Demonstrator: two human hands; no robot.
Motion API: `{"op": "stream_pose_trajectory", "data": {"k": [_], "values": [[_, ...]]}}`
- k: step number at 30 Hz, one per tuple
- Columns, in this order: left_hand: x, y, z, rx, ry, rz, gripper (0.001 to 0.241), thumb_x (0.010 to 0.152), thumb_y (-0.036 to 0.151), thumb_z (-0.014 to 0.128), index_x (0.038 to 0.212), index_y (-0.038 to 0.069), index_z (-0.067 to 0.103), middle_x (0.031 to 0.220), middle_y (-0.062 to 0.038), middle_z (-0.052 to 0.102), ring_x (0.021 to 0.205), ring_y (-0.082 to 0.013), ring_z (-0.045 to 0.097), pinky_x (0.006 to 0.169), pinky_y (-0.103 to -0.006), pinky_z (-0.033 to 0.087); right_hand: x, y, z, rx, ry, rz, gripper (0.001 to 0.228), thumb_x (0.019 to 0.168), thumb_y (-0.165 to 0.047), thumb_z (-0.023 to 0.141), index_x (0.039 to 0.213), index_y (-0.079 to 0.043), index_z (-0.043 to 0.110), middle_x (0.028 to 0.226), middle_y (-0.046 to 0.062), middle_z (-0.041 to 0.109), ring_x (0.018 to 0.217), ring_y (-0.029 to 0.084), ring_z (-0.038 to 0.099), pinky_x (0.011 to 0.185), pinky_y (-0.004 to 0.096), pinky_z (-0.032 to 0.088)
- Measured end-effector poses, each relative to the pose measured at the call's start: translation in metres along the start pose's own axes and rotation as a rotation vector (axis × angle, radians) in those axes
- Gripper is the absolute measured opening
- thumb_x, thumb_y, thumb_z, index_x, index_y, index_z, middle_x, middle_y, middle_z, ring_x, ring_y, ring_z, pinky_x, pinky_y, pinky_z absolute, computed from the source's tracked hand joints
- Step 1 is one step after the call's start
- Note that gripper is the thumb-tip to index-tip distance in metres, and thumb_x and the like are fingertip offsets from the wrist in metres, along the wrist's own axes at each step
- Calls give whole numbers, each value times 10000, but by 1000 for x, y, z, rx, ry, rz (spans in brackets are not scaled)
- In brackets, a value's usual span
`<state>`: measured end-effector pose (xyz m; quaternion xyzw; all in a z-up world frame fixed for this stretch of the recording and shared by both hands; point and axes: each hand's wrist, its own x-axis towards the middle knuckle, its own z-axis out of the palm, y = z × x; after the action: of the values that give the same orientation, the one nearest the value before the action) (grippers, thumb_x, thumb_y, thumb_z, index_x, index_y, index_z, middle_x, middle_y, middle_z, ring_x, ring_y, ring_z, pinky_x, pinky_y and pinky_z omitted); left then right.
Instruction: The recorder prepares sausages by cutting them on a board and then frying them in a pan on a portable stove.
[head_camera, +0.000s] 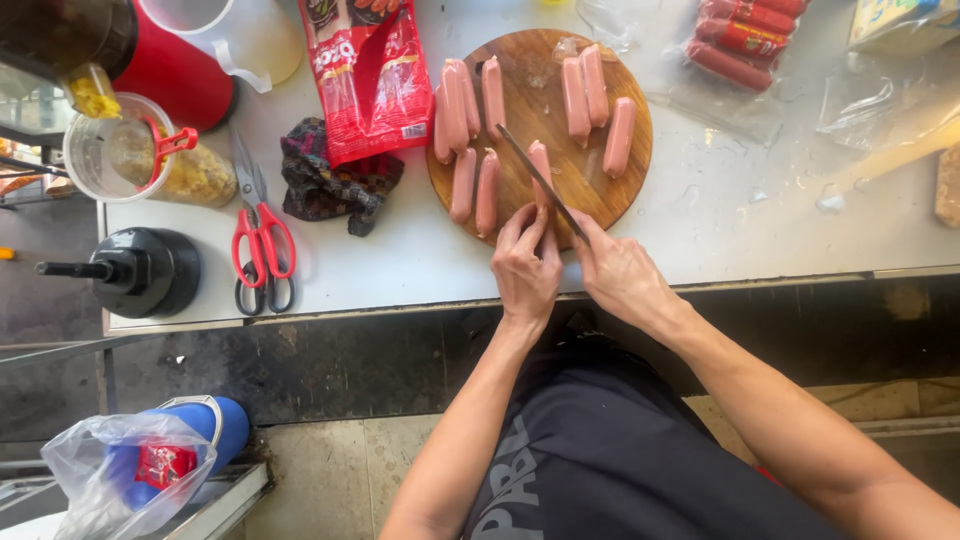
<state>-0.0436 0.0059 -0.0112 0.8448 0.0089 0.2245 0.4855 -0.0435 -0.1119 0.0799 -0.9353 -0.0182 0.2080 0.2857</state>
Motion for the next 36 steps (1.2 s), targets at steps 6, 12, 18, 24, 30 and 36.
{"op": "stream_pose_trajectory", "data": {"k": [6,12,18,24,30,36], "values": [[14,14,-9,-38,-40,-158,204,922,138,724,1104,65,778,962,-81,735,903,-248,749,765,-289,616,-8,-2,-14,105,67,2,413,1057,-308,407,1442,-230,532,874,323,723,864,521,706,794,630,555],[54,2,19,143,-130,-201,389,803,245,715,1085,-23,692,882,-226,706,855,-463,715,755,-577,559,-5,23,-18,160,204,25,419,1081,-347,412,1447,-196,551,871,308,716,896,521,686,817,632,532],[103,-68,36,303,49,25,388,807,253,742,1150,73,718,960,-134,707,964,-367,721,776,-476,604,-13,27,-28,159,267,69,390,1091,-293,433,1407,-132,595,795,316,699,803,509,705,745,580,549],[155,-31,-4,403,-38,69,467,777,54,806,1227,11,685,1044,-189,684,862,-297,693,783,-387,632,-14,29,-32,164,226,129,380,1032,-191,484,1388,-83,561,717,187,702,563,341,660,567,462,503],[133,-60,96,209,-154,-21,403,782,402,778,1110,175,721,898,-79,713,916,-309,758,758,-447,623,-14,40,-33,233,296,178,396,1084,-347,448,1398,-174,615,831,291,711,870,505,697,783,595,539],[144,-14,104,76,-384,-563,829,612,522,743,1386,273,580,1133,-83,767,1105,-318,738,956,-449,594,-18,36,-33,235,295,186,410,1076,-362,446,1392,-160,613,853,297,713,889,524,690,781,609,530]]}}
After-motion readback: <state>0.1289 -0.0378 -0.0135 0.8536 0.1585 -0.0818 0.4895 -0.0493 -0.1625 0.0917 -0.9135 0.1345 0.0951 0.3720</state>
